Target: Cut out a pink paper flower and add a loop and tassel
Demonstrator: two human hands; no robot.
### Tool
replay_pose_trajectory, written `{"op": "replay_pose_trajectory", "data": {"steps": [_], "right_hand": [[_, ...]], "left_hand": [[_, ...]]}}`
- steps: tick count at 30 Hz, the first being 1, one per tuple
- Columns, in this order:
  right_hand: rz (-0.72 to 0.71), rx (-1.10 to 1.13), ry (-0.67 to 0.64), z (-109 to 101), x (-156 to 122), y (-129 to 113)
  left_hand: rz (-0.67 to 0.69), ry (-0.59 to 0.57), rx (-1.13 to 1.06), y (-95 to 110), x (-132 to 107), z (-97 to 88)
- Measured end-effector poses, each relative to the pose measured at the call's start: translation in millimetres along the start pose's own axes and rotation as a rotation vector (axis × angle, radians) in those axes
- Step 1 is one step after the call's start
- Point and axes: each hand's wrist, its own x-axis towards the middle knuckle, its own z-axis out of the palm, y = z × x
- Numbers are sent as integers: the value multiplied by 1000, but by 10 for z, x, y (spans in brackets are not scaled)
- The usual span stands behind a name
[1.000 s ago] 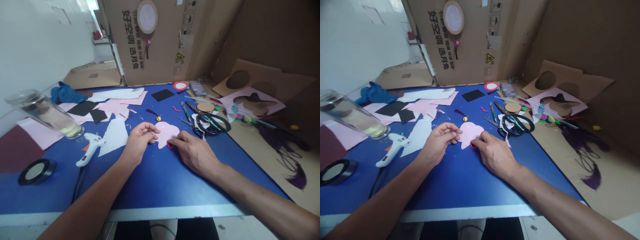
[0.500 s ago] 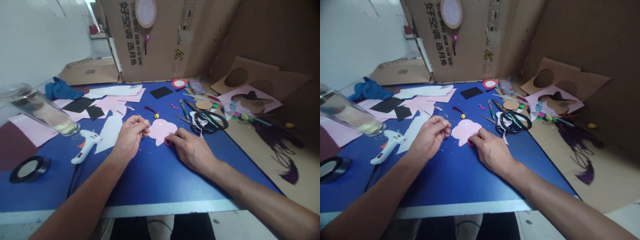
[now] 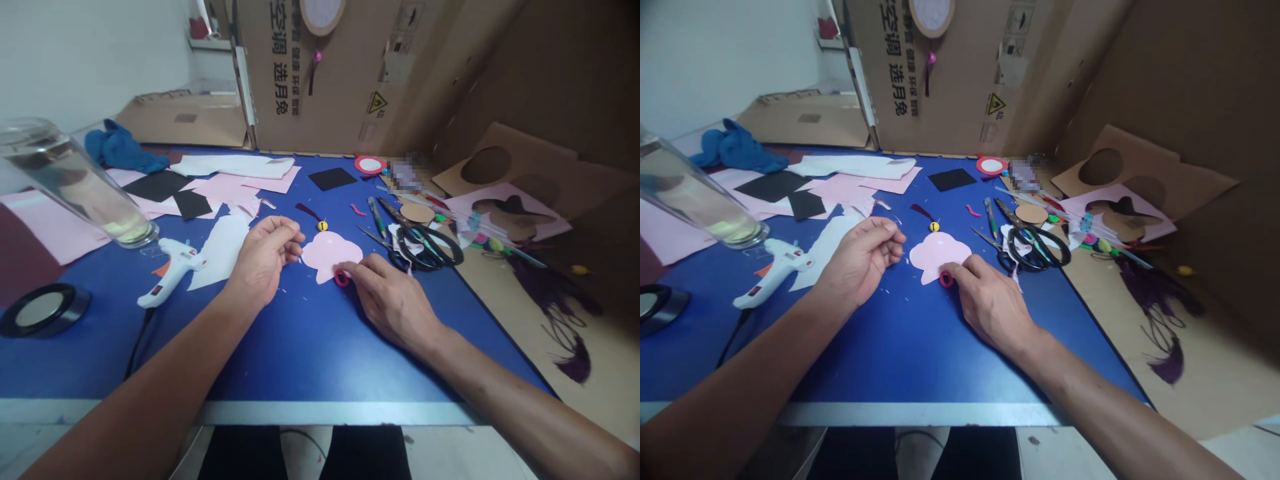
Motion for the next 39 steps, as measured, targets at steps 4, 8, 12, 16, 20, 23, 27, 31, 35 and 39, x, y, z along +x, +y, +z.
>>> {"op": "replay_pose_trajectory", "data": {"steps": [4,8,12,16,20,23,27,31,35,39], "right_hand": [[1,-14,-2,14,-2,-2],[-17,-33,13,34,-8,13],[-5,-21,19,26,-7,13],[5,-24,11,6,5,-3],[17,6,24,16,7,5],[39,29,54,44,-4,25],[93,17,115,65,-21,37],[99,-2,188,53,-27,39],[78,5,266,41,-21,51],[50,46,347,32,-10,48]], "left_hand": [[-18,-3,33,-29,-18,16],[-75,-56,104,-87,-54,69],[-129,-115,161,-133,-84,116],[-113,-126,202,-166,-88,129],[-70,-137,267,-239,-67,109],[-38,-150,297,-284,-54,99],[-69,-109,232,-234,-58,116],[-73,-33,125,-110,-47,97],[-47,7,25,-52,-11,32],[-63,-3,-37,-55,20,2]]}}
